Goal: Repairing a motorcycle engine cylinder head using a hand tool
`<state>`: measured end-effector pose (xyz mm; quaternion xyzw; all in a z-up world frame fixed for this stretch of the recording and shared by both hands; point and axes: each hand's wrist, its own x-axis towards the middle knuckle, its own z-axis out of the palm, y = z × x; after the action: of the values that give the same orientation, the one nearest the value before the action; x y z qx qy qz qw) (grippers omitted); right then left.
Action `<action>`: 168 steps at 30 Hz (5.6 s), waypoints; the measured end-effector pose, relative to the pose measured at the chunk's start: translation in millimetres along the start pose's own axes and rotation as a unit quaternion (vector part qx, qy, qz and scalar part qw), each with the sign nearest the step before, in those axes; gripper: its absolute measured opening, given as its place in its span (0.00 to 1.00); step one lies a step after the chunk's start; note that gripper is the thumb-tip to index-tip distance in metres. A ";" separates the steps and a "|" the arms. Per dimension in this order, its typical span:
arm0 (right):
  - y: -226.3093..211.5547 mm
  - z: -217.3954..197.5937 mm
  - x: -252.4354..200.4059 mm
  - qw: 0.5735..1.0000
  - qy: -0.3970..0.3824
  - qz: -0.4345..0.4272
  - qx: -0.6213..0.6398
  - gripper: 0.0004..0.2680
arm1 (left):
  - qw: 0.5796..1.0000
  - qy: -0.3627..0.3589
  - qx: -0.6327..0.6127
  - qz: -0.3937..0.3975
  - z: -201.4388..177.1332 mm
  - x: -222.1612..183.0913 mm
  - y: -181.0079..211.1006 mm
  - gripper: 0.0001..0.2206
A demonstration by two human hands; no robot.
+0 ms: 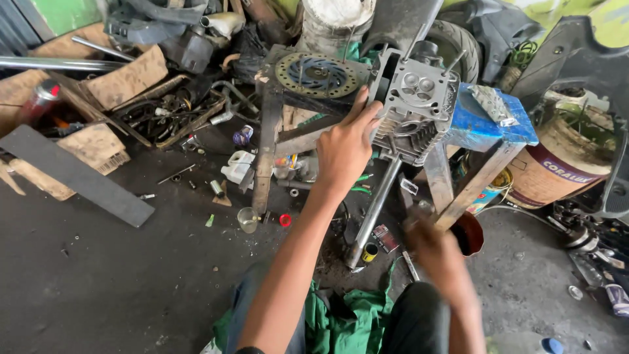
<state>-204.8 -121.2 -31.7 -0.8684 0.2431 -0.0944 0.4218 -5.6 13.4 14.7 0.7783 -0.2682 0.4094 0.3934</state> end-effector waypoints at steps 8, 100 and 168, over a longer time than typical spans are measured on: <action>-48.1 103.0 -7.7 0.928 0.053 -0.010 0.370 0.16 | 0.985 -0.128 -0.053 -0.103 10.9 -5.1 -15.1 0.12; -28.4 43.1 19.4 0.937 0.051 -0.051 0.341 0.17 | 0.991 -0.111 0.000 -0.078 -3.3 -5.5 2.8 0.12; -37.8 47.8 61.8 0.957 0.095 0.021 0.271 0.13 | 0.998 -0.028 0.008 -0.064 15.6 -10.4 -1.1 0.10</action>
<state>-120.8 -99.5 -34.7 -0.7028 0.2660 -0.2302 0.6183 -3.5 2.1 -0.1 0.8080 -0.2252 0.3639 0.4048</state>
